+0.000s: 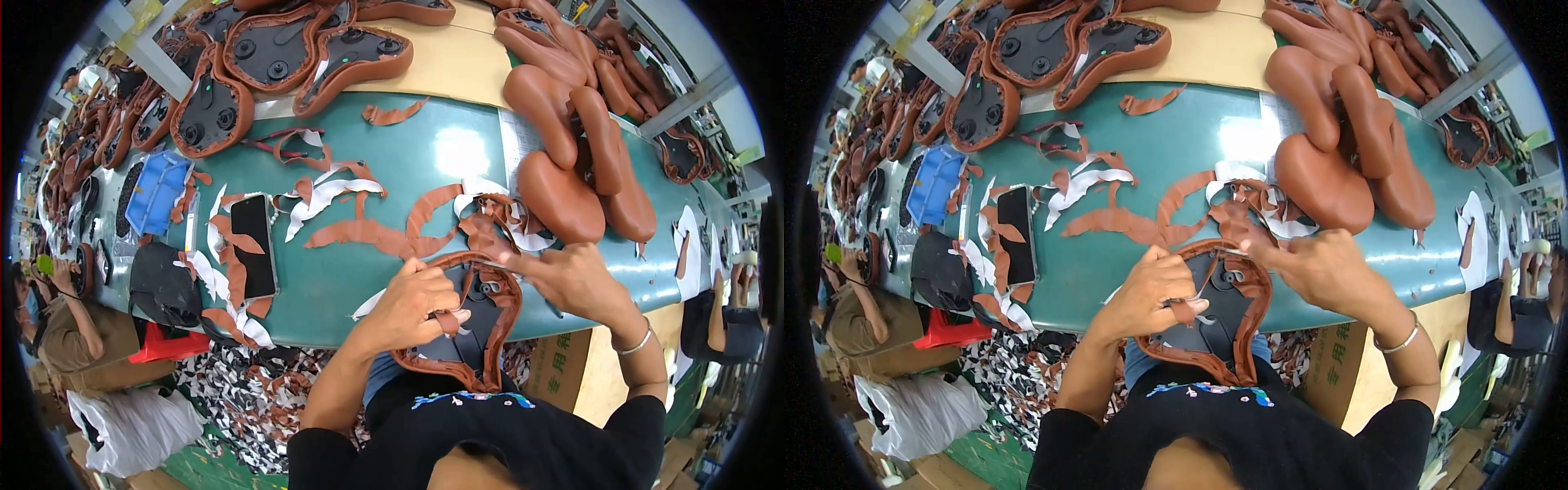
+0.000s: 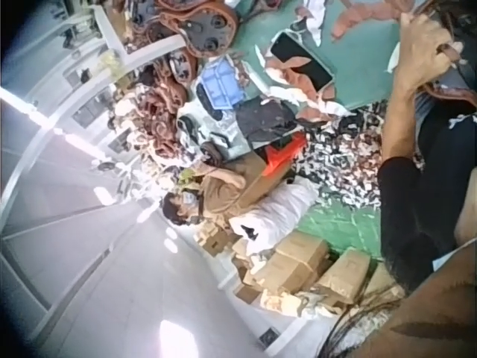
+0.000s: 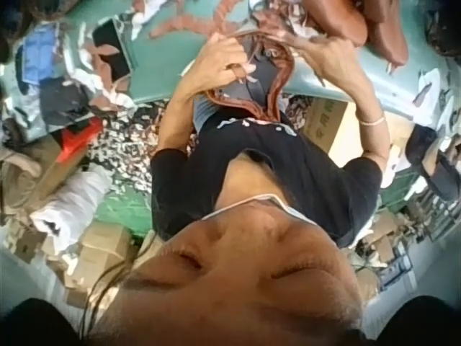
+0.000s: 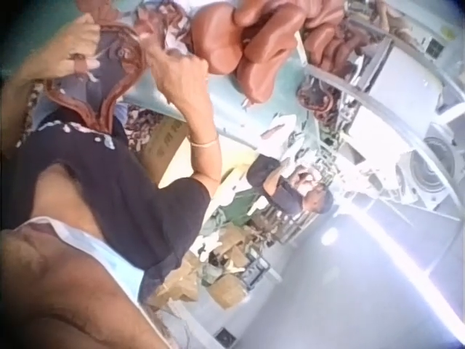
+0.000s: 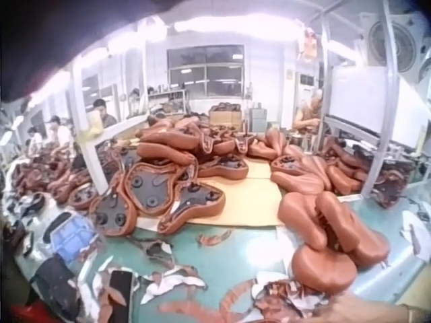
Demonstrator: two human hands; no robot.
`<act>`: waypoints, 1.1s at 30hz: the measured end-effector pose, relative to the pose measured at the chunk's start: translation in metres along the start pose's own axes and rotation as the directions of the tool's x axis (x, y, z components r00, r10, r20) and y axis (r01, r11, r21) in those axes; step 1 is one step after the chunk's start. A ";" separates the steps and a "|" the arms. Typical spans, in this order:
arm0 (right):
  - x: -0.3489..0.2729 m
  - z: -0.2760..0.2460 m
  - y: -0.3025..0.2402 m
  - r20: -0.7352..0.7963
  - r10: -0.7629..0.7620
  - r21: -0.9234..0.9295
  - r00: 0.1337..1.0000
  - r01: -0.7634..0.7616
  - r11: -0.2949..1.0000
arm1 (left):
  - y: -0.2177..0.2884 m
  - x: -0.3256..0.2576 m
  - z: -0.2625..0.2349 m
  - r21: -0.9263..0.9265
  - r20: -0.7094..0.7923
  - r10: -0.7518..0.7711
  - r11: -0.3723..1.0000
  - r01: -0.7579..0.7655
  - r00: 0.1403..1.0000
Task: Trim excess material from the underside of a bicycle seat using a utility knife.
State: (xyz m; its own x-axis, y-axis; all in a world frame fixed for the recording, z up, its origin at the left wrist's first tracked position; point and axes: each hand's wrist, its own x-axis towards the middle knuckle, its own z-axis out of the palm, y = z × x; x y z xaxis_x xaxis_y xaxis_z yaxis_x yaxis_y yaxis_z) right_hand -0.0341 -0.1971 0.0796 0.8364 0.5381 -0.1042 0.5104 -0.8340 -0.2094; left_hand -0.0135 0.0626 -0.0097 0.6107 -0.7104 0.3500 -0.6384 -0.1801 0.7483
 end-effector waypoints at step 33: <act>-0.145 0.099 -0.060 0.197 0.695 0.875 0.691 -0.444 0.193 | 0.087 -0.007 0.142 -0.398 -0.354 -0.640 0.763 0.510 0.682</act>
State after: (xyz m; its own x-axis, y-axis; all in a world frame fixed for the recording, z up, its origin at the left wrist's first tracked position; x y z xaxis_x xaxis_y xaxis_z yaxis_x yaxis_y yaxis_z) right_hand -0.2057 -0.2132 0.0113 0.8937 -0.1839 -0.4093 -0.4473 -0.2936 -0.8448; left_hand -0.1401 -0.0446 -0.0270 0.9909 -0.1281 -0.0412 0.0110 -0.2282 0.9735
